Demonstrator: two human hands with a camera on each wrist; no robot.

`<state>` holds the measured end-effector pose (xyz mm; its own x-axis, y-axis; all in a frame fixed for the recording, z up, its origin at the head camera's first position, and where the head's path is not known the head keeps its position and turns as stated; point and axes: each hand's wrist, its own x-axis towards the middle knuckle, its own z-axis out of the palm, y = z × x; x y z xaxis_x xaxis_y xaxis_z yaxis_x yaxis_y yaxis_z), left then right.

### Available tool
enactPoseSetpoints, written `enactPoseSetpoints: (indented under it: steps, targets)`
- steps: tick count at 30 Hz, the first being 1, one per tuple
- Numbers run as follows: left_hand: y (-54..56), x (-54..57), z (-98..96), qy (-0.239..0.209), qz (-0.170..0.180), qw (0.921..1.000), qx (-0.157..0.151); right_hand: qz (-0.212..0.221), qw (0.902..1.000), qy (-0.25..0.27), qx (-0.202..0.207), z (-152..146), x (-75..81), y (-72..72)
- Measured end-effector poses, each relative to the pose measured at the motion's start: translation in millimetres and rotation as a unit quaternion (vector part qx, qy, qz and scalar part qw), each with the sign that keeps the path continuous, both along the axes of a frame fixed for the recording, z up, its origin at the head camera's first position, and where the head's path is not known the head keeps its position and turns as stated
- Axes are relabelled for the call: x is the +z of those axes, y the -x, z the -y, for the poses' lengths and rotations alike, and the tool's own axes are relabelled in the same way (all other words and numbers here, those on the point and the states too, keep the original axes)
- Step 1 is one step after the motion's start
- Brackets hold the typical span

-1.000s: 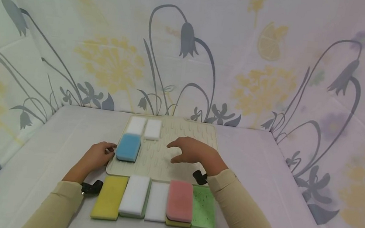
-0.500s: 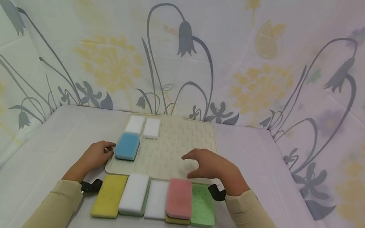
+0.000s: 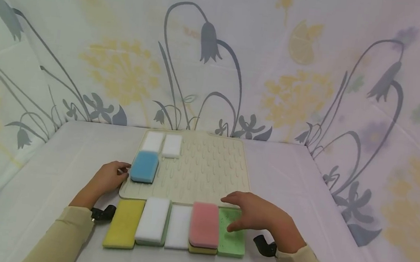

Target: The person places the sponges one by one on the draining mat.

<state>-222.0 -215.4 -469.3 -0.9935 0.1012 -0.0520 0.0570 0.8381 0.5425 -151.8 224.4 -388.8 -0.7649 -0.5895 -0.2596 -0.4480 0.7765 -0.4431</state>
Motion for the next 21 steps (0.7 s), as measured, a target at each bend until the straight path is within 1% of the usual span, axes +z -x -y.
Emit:
enactPoseSetpoints:
  steps: [4, 8, 11, 16, 21]
  targets:
    - [0.5, -1.3, 0.4, 0.000, -0.007, 1.0000, -0.001, 0.014, 0.9998, -0.010, -0.006, 1.0, -4.6, -12.2]
    - [0.4, -1.8, 0.1, -0.004, -0.007, 1.0000, 0.000, 0.012, 0.9997, -0.023, -0.006, 1.8, -8.8, -22.6]
    - [0.2, -2.0, -0.1, -0.005, -0.006, 1.0000, 0.000, 0.003, 0.9997, -0.025, -0.005, 1.9, -11.8, -28.5]
    - [0.4, -0.9, 0.0, -0.007, 0.001, 1.0000, 0.003, -0.020, 0.9996, -0.021, -0.004, 2.0, -19.6, -34.4]
    - [-0.2, -0.5, -0.3, -0.006, 0.000, 1.0000, 0.003, -0.035, 0.9991, -0.023, -0.003, 3.1, -28.6, -36.2]
